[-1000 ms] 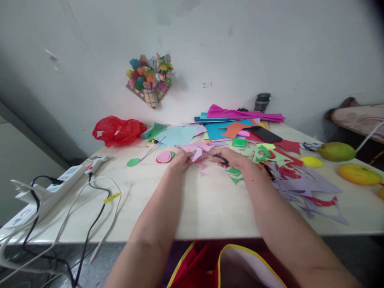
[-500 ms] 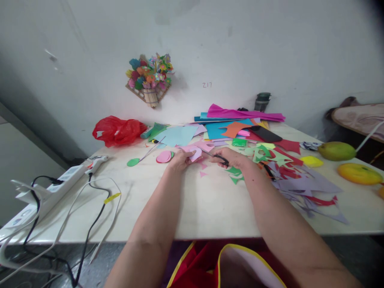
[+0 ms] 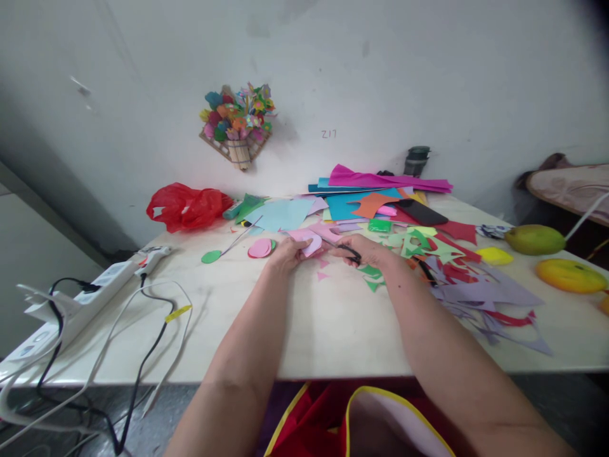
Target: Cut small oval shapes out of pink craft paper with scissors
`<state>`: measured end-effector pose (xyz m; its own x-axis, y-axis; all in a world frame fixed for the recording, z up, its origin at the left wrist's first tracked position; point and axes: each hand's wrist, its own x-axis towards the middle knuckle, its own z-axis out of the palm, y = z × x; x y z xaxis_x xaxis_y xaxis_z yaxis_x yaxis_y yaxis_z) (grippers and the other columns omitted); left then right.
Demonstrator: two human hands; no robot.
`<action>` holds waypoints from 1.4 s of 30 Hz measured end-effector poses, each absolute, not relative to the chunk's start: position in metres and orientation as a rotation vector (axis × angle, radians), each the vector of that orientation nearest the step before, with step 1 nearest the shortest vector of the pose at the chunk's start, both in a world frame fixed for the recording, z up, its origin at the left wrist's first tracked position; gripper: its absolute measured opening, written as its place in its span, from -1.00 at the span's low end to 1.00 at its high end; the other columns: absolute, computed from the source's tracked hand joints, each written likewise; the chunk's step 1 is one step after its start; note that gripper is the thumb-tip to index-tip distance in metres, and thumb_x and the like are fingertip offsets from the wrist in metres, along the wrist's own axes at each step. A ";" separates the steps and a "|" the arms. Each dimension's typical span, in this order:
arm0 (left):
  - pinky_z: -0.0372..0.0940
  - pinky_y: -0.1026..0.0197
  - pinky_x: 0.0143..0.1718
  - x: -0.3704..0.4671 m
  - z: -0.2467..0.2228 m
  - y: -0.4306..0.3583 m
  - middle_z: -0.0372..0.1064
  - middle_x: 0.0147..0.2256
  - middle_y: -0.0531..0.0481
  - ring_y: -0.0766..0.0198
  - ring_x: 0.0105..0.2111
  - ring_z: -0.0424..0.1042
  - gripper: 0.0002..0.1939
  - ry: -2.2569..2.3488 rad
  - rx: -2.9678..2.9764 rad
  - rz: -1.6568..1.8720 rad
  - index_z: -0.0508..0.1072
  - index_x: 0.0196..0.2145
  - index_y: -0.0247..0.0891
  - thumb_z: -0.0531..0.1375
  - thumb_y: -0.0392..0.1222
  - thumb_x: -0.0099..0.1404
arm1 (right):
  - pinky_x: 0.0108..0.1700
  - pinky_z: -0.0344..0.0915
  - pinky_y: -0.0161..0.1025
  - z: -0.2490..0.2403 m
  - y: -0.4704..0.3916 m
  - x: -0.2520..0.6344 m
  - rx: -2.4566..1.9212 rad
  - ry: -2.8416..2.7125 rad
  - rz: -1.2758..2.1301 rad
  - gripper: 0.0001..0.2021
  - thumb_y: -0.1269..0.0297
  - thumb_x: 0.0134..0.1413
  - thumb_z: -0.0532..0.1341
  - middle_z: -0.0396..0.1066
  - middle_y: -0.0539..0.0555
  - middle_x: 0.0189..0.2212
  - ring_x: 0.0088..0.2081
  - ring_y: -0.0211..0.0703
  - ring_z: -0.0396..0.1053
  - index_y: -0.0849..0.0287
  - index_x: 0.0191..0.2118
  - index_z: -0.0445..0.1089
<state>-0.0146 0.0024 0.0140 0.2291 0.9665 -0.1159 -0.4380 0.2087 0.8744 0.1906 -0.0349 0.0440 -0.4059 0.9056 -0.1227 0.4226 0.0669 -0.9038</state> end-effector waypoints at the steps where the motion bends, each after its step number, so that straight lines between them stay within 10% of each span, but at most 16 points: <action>1: 0.46 0.19 -0.33 -0.014 0.014 0.002 0.48 -0.40 -0.26 0.11 -0.34 0.52 -0.80 0.799 0.823 1.137 0.44 -0.27 -0.50 0.22 -0.53 0.08 | -0.70 -0.03 -0.44 0.044 -0.035 0.190 -1.317 -1.860 1.310 -0.69 0.02 -0.09 0.28 0.20 -0.09 -0.73 -0.72 -0.43 0.10 0.19 -0.42 0.32; 42: 0.42 0.32 -0.46 -0.020 0.020 -0.002 0.49 -0.43 -0.27 0.19 -0.46 0.51 -0.82 0.809 0.901 0.969 0.45 -0.24 -0.56 0.11 -0.52 0.19 | -0.71 -0.06 -0.45 0.040 -0.029 0.203 -1.303 -1.825 1.402 -0.76 0.14 -0.15 0.31 0.17 -0.08 -0.74 -0.74 -0.45 0.03 0.20 -0.46 0.33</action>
<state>-0.0201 -0.0024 0.0202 0.3503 0.9219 -0.1656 -0.3273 0.2862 0.9005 0.2029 -0.0289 0.0400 -0.4228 0.8916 -0.1622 0.3860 0.0153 -0.9224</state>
